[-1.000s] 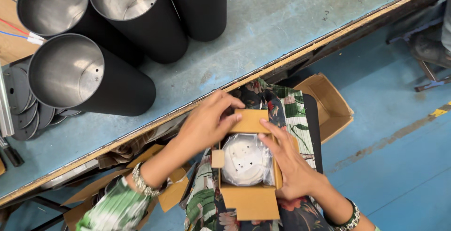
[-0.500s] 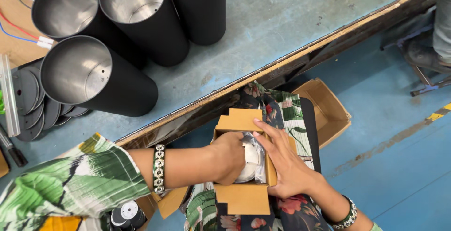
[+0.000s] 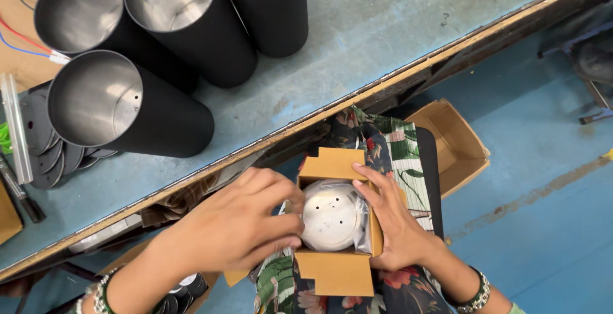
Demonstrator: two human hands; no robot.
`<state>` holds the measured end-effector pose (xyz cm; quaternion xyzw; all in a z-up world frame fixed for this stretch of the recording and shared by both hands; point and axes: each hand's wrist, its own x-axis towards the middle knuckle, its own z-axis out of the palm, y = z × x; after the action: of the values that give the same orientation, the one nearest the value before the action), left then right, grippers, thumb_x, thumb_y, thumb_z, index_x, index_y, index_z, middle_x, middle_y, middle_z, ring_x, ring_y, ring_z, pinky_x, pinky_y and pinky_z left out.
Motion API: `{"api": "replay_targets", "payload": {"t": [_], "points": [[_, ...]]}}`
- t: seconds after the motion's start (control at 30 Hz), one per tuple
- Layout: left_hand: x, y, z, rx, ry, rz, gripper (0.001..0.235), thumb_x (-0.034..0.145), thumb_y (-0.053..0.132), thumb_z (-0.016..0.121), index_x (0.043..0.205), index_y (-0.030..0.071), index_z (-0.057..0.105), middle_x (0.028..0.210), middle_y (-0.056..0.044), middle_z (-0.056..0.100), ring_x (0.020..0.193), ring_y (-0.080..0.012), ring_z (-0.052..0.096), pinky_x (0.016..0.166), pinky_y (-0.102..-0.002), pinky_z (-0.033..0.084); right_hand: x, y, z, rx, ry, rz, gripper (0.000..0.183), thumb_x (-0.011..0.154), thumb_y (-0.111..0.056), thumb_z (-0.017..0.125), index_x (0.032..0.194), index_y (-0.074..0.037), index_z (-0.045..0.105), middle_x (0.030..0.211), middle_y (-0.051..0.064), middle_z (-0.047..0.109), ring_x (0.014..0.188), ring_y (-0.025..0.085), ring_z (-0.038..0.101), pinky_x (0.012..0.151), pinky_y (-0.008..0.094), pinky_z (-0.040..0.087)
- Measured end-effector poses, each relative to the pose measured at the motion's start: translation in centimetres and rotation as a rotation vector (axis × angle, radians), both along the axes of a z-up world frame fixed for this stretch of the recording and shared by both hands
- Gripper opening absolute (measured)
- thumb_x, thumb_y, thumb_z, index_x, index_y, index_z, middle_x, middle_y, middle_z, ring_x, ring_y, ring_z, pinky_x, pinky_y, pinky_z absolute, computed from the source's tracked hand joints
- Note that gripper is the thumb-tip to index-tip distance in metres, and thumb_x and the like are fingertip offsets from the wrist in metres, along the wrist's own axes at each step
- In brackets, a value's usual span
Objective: The person places a black cylindrical speaker body on the table, then repeatedly opens small cardboard boxes, removes plastic-wrapped circular speaker components, places them on the table, and closes the boxes. The person also handles a clear plastic tube and stacks the cylindrical bodies.
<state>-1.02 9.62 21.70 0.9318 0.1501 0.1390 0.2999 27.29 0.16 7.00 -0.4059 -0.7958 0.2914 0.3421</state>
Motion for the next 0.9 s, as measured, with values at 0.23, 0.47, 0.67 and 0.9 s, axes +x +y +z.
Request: {"api": "replay_targets", "payload": {"t": [0.23,0.47,0.67,0.9], "points": [[1.7,-1.4,-3.5,-0.054,0.293,0.034,0.026,0.069,0.002,0.069,0.094,-0.002,0.062,0.095,-0.017,0.066,0.085,-0.0344,0.070,0.064,-0.041,0.056,-3.2,1.0,2.2,0.039,0.031,0.077,0.124,0.060,-0.034,0.092,0.157,-0.008,0.020,0.163,0.025,0.027,0.145,0.046,0.036,0.115,0.056,0.031],[3.1,-1.3,-7.2,-0.122,0.637,-0.115,0.017,0.080,0.016,0.071,0.089,0.002,0.069,0.081,-0.020,0.070,0.075,-0.0392,0.070,0.068,-0.048,0.055,-4.6,0.6,3.3,0.039,-0.053,0.080,0.124,0.054,-0.034,0.091,0.154,-0.007,0.025,0.160,0.026,0.028,0.143,0.047,0.037,0.113,0.057,0.031],[2.5,-1.5,-5.8,-0.342,0.613,-0.061,0.029,0.086,0.033,0.067,0.088,0.004,0.069,0.077,-0.019,0.070,0.076,-0.0401,0.069,0.073,-0.052,0.053,-4.8,1.0,3.8,0.054,-0.047,0.077,0.120,0.055,-0.036,0.092,0.153,-0.005,0.029,0.159,0.024,0.030,0.141,0.046,0.038,0.113,0.055,0.031],[3.2,-4.0,-8.8,-0.232,0.506,0.068,0.034,0.079,0.032,0.068,0.081,-0.002,0.070,0.078,-0.023,0.069,0.074,-0.0401,0.069,0.074,-0.049,0.056,-6.3,0.7,4.2,0.086,-0.057,0.061,0.114,0.059,-0.034,0.085,0.154,0.000,0.031,0.156,0.020,0.039,0.130,0.043,0.043,0.112,0.054,0.032]]}}
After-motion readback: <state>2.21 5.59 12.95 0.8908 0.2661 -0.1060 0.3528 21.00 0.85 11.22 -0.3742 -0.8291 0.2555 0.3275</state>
